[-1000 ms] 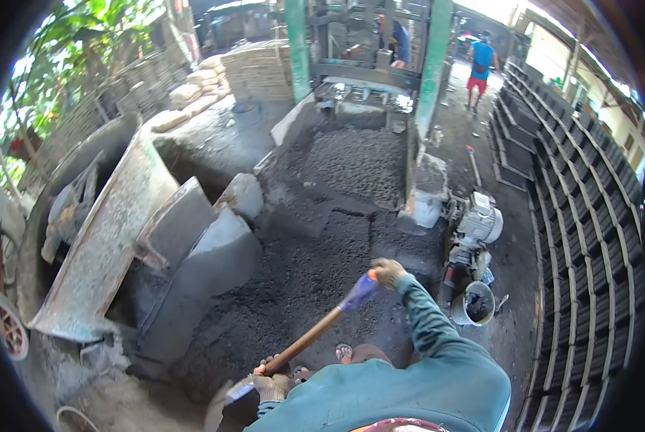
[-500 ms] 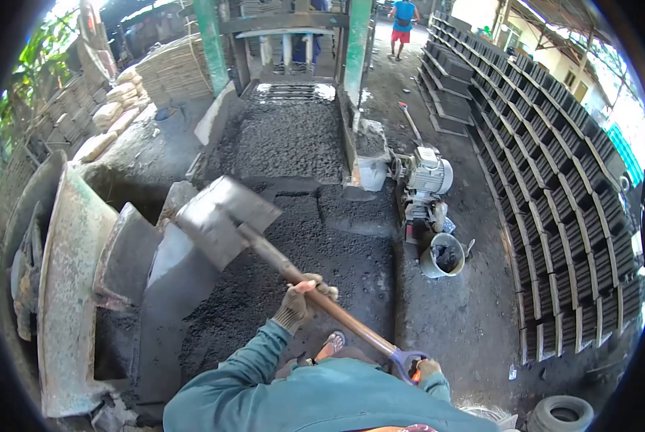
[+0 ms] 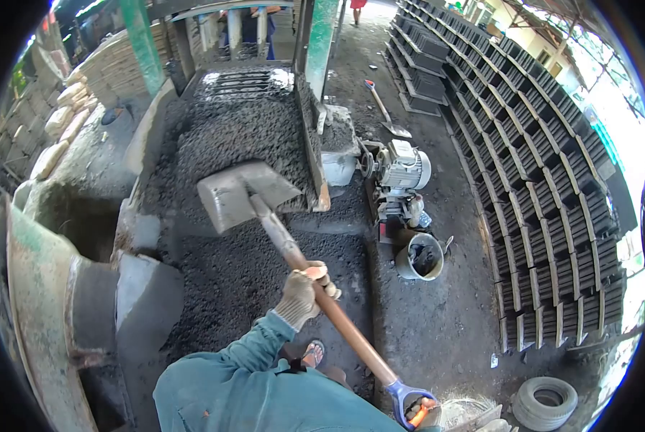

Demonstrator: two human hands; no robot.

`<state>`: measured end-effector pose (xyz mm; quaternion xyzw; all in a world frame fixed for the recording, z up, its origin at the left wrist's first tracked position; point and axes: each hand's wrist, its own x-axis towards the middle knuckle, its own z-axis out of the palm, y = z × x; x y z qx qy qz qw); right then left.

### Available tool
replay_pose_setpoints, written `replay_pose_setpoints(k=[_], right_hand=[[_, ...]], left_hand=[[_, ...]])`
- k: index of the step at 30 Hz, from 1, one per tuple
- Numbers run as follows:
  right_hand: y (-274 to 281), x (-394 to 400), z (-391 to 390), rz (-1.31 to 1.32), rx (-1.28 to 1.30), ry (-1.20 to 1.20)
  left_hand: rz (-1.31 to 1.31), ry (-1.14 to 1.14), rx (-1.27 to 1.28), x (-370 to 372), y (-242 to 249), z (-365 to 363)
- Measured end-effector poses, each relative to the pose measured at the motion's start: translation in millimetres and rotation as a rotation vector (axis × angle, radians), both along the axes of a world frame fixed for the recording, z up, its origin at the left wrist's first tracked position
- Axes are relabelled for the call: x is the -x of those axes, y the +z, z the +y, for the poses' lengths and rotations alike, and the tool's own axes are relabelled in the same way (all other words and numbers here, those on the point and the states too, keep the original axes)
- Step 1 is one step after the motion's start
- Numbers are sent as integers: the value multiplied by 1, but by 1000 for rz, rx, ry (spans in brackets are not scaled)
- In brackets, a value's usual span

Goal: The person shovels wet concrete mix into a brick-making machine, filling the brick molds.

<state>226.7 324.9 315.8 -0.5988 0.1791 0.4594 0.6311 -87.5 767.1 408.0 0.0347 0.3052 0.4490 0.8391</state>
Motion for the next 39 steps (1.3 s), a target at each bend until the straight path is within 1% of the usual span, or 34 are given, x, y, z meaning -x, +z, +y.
replay_pose_setpoints(k=[3,5,7,9,11,12,13,14,15,16,17,18,19,21,22,23,25,27,29,33,34,35,39], right_hand=[[25,46,43,-16,-69,-22],[36,76,75,-8,-116,-15],[46,109,111,13,-164,12],[54,142,151,48,-224,65],[65,175,198,71,-282,158],[73,193,225,81,-283,203],[97,221,265,-18,-167,214],[111,241,291,-7,-196,181],[129,262,320,38,-247,105],[137,276,337,38,-349,105],[159,294,353,-20,-263,95],[160,289,349,-60,-299,245],[154,275,339,-104,-341,394],[121,234,301,-84,-273,356],[112,223,282,-148,-308,262],[97,206,260,-187,-179,225],[52,183,213,-351,24,199],[19,178,166,-275,25,139],[-5,175,120,-207,29,92],[-19,190,47,-115,31,82],[-18,194,29,-94,32,84],[-16,198,11,-81,34,85],[6,210,-46,-30,56,107]], left_hand=[[32,15,31,30,-3,54],[31,-29,50,47,-10,84],[-27,-53,32,63,-18,119],[-38,-92,-3,79,-21,161],[9,-104,-49,96,-19,208],[111,-98,-39,104,-9,230],[118,-75,-102,112,-6,253],[100,-94,-179,122,-16,281],[120,-45,-202,130,-10,303],[189,18,-228,134,-4,321],[162,43,-165,137,-16,346],[228,90,-116,137,-3,348],[292,137,-75,134,11,341],[124,51,-199,133,8,302],[96,23,-123,127,23,272],[119,18,-96,121,26,242],[32,-24,-92,111,24,186],[-10,-86,-159,102,9,141],[-8,-128,-165,92,9,96],[-9,-226,-137,71,-3,4],[-22,-258,-129,64,-12,-19],[-47,-300,-104,59,-20,-42],[30,-380,85,40,-21,-127]])
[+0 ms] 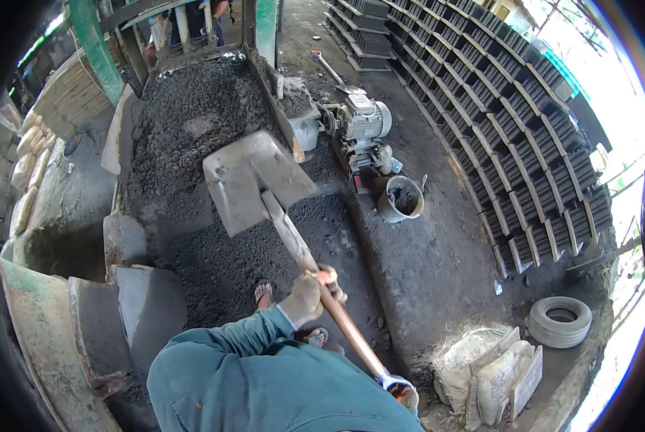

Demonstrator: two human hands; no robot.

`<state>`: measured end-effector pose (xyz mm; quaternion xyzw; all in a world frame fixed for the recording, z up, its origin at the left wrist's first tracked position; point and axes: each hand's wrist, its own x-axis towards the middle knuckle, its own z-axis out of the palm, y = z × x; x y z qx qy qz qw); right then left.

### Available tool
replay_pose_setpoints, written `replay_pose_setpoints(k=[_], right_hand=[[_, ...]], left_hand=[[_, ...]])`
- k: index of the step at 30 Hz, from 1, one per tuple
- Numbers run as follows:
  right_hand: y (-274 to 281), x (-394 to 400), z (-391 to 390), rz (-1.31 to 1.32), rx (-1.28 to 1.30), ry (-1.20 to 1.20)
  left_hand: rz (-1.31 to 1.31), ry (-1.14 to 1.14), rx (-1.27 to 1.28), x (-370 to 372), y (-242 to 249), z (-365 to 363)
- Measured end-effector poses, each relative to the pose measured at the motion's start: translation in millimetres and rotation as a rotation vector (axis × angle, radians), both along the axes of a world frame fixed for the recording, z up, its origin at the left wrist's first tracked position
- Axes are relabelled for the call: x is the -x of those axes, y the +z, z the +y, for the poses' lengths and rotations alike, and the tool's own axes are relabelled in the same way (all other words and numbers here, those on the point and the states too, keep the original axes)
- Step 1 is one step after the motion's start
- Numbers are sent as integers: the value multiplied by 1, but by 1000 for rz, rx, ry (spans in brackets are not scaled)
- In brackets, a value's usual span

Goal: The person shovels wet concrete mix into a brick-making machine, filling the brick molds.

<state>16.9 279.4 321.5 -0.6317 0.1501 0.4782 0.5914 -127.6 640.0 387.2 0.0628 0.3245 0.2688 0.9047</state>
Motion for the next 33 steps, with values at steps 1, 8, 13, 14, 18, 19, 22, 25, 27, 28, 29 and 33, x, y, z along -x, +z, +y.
replay_pose_setpoints(k=[1,8,13,14,18,19,22,25,27,28,29,33], right_hand=[[7,3,-10,3,10,9],[52,26,-40,-21,82,-65],[60,60,-12,-99,112,-249],[57,69,-1,-116,107,-282],[36,95,103,-234,12,-344],[46,104,150,-274,30,-355],[56,114,246,-287,-136,-189],[74,129,319,-307,-405,-113],[96,131,342,-388,-542,81],[109,128,345,-430,-539,251],[107,115,345,-533,-545,432],[161,77,273,-144,-939,212]], left_hand=[[30,-15,40,-2,0,-13],[-179,-32,185,4,-25,-12],[-34,-59,84,20,5,56],[-39,-65,20,26,3,85],[-109,-124,-155,42,-13,221],[-88,-95,-207,44,-17,257],[25,-21,-271,59,-4,349],[104,136,-472,74,4,426],[123,207,-605,80,9,454],[79,204,-629,81,12,466],[162,257,-461,77,21,475],[11,179,-534,65,66,391]])
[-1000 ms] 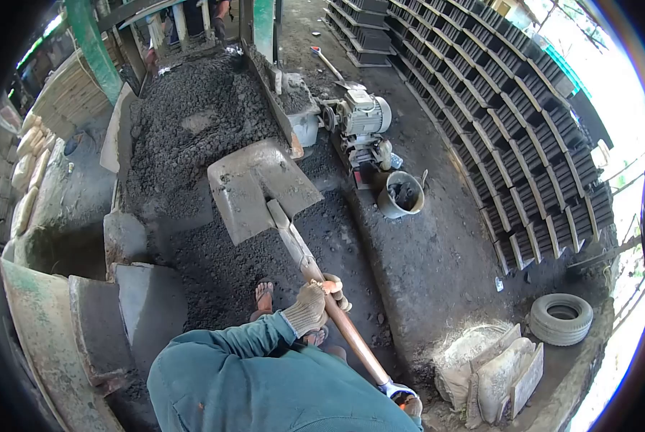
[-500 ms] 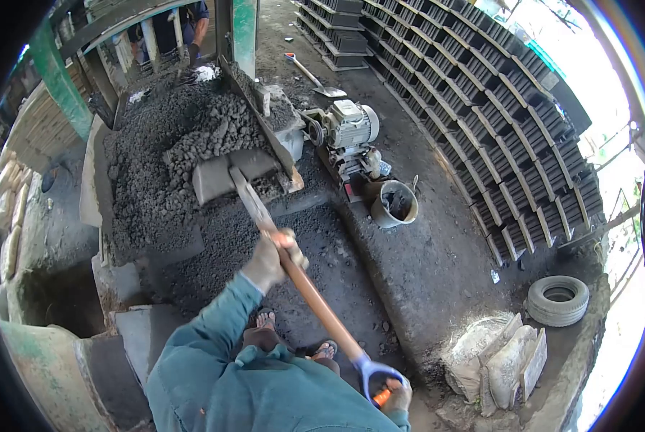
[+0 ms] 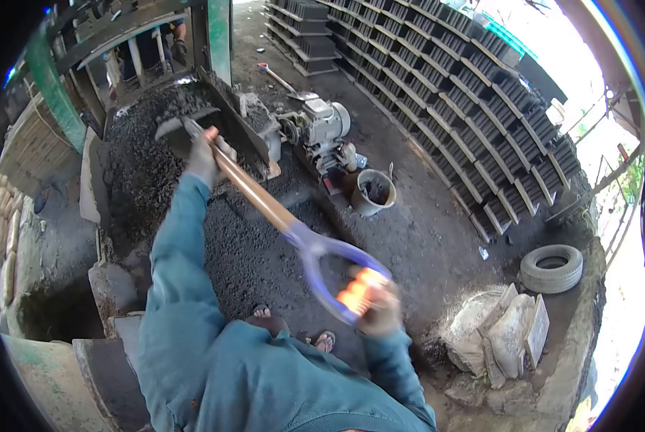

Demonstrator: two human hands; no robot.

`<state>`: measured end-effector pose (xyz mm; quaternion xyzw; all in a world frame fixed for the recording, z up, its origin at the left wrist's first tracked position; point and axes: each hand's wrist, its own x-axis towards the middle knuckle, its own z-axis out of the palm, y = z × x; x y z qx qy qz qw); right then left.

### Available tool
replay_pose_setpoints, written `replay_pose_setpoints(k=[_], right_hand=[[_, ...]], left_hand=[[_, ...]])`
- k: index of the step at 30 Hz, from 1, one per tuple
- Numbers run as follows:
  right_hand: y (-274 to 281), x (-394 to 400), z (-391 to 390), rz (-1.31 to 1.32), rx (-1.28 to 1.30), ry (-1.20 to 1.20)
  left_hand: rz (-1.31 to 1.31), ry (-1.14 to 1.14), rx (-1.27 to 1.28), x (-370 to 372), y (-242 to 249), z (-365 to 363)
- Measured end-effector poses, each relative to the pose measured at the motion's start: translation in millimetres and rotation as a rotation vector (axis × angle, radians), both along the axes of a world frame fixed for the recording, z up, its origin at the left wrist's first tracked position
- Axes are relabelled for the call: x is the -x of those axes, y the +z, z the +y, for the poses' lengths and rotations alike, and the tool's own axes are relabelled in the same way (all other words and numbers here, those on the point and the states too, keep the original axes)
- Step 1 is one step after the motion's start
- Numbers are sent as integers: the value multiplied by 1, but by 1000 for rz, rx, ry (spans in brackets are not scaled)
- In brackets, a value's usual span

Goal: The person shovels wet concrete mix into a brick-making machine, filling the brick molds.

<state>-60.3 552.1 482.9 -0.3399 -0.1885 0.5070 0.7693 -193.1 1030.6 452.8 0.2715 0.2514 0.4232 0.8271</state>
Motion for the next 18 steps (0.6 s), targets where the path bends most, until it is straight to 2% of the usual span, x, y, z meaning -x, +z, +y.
replay_pose_setpoints(k=[1,3,5,6,7,8,9,11,12,13,14,15,16,17,18], right_hand=[[8,-17,-36,120,-93,32],[50,-10,-73,61,132,-345],[45,-14,-86,62,173,-301],[30,-5,-71,110,143,-352],[16,4,-55,222,147,-301],[-1,11,-44,192,261,-226],[-16,21,-28,191,255,-196],[-24,8,-25,199,128,-93],[3,-5,-37,184,70,-141],[32,-24,-54,10,61,-202],[57,-49,-71,-145,63,-226],[80,-74,-81,-376,-7,-229],[104,-100,-95,-575,19,-308],[138,-110,-104,-838,169,-485],[176,-113,-103,-1031,174,-516]], left_hand=[[-106,-87,-106,-5,1,-36],[-27,67,129,-25,13,-94],[48,61,190,-23,3,-98],[91,47,223,-23,-1,-101],[92,58,42,-14,2,-95],[13,86,74,-9,-20,-58],[-56,123,112,-4,-46,-31],[120,177,175,-2,2,-64],[-13,140,184,-9,-24,-47],[-9,163,214,-15,-2,-66],[-205,21,197,-16,4,-84],[-227,51,200,-19,35,-120],[-349,8,234,-23,37,-130],[-413,29,291,-28,51,-146],[-518,-56,289,-36,49,-153]])
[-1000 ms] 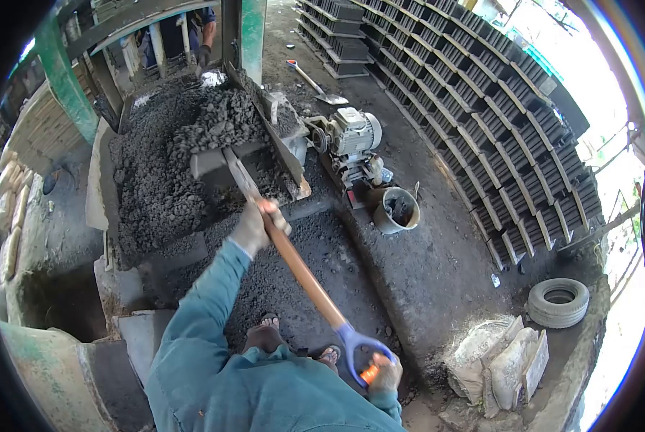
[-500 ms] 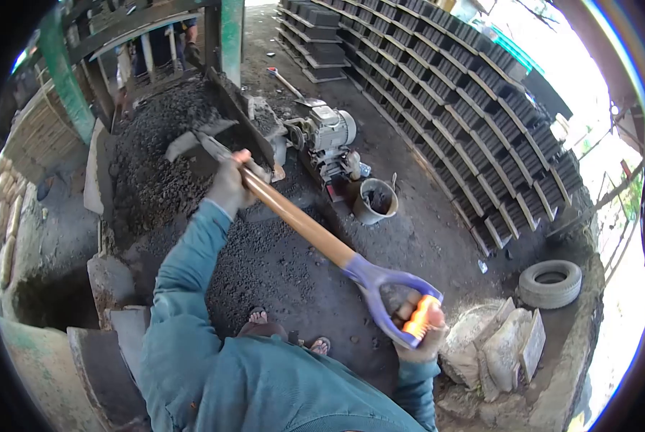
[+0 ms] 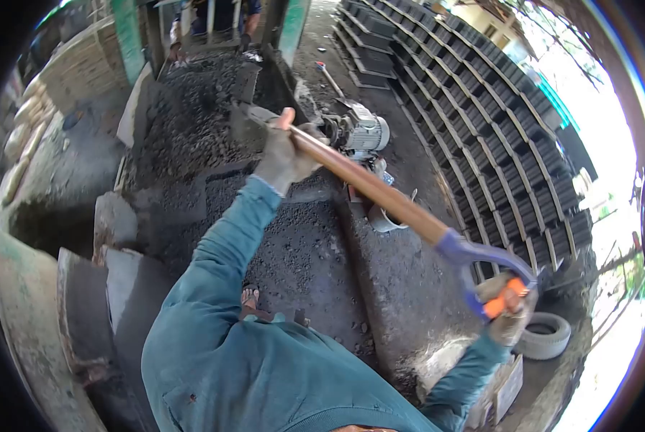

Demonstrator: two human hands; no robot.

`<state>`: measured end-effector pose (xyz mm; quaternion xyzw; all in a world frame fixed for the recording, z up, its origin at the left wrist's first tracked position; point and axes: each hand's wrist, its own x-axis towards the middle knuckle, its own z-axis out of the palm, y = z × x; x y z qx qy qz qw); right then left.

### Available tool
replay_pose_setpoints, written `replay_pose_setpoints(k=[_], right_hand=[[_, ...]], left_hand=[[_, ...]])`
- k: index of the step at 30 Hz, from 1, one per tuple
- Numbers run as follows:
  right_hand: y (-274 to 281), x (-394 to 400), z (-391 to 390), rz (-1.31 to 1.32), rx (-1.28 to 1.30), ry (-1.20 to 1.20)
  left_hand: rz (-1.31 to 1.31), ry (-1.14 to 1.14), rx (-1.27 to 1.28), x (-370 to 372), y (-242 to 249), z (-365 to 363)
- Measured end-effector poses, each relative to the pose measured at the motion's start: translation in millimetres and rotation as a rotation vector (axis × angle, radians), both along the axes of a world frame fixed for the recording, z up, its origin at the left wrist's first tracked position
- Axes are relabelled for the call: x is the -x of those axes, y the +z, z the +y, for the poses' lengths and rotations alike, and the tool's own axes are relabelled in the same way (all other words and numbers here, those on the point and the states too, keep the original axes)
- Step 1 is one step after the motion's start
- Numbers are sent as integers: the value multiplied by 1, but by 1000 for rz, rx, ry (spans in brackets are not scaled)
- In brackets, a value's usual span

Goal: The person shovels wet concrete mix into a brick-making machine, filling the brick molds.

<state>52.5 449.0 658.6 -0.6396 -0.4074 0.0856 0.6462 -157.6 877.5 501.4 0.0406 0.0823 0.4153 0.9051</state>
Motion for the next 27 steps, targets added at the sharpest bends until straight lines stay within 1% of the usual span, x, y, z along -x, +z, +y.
replay_pose_setpoints(k=[1,2,3,5,6,8,9,10,11,13,15,16,17,18,19,20,21,22,23,25,26,27], right_hand=[[28,-7,4,-191,37,-29],[42,-33,-1,-335,16,-118],[56,-57,-3,-479,-12,-208],[93,-66,14,-876,-237,-328],[115,-82,12,-1027,-325,-353],[170,-121,8,-1395,-469,-539],[195,-124,15,-1503,-550,-561],[216,-113,30,-1562,-628,-506],[236,-97,48,-1584,-699,-388],[267,-60,90,-1583,-800,-130],[284,-24,135,-1563,-868,107],[289,-5,157,-1550,-893,198],[290,12,178,-1535,-913,259],[289,26,198,-1545,-894,216],[288,41,218,-1552,-868,168],[290,58,241,-1750,-994,71],[281,74,261,-1829,-993,24],[273,90,280,-1906,-995,-23],[235,102,297,-1733,-863,59],[162,126,320,-1389,-646,180],[126,139,326,-1226,-552,221],[106,143,328,-1229,-491,196]], left_hand=[[-32,-35,-18,-6,8,-15],[-6,-28,39,-18,9,-21],[17,-50,41,-25,14,-35],[-17,-66,21,-39,22,-63],[-78,-69,-62,-44,20,-76],[-214,-101,-257,-55,7,-93],[-260,-106,-271,-54,16,-108],[-297,-82,-336,-54,16,-117],[-333,-59,-403,-54,15,-122],[-399,-77,-426,-50,10,-123],[-333,-35,-427,-35,6,-119],[-385,-4,-457,-20,10,-109],[-407,36,-435,-2,16,-96],[-429,75,-414,16,22,-83],[-417,119,-335,36,27,-63],[-369,165,-380,53,27,-38],[-320,212,-426,73,24,-9],[-238,246,-333,90,6,28],[-157,286,-243,106,-8,67],[22,336,-29,133,-5,115],[52,319,36,142,-12,136],[82,302,96,147,-25,159]])
